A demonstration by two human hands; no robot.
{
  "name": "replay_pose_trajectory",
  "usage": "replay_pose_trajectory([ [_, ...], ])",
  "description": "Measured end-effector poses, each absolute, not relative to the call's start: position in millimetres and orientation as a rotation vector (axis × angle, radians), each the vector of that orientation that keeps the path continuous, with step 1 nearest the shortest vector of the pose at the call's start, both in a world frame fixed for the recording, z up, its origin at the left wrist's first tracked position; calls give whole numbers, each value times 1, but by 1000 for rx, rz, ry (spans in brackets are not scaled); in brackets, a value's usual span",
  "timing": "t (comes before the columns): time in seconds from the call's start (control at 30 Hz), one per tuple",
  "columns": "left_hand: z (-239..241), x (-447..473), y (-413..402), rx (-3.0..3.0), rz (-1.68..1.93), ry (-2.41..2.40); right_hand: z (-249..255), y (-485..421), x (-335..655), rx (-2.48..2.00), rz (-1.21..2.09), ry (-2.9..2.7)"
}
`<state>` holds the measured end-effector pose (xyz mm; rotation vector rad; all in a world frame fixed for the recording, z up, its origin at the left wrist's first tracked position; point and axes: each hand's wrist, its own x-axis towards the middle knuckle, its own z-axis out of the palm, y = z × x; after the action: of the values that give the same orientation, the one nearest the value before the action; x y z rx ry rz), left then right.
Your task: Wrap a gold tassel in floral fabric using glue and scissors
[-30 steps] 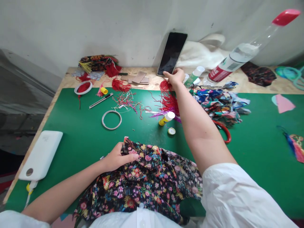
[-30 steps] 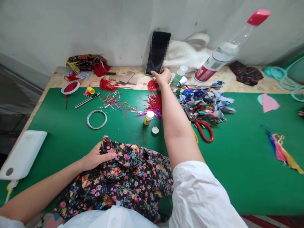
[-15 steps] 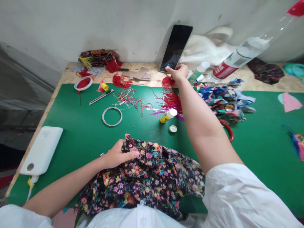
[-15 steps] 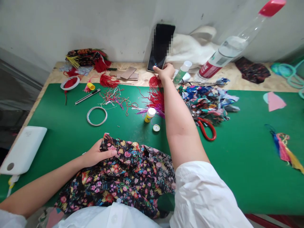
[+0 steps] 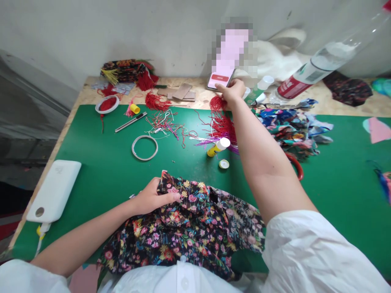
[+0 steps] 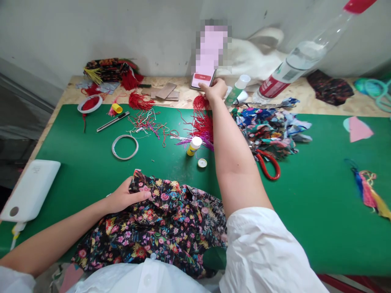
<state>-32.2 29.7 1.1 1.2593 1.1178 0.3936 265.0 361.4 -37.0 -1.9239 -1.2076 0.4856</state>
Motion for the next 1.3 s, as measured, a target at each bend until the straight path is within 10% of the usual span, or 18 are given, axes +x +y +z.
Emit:
replay_pose_trajectory([
  [1.3,-2,-31,30,1210,483,1030,6,208,291,-1432,200,-2430],
])
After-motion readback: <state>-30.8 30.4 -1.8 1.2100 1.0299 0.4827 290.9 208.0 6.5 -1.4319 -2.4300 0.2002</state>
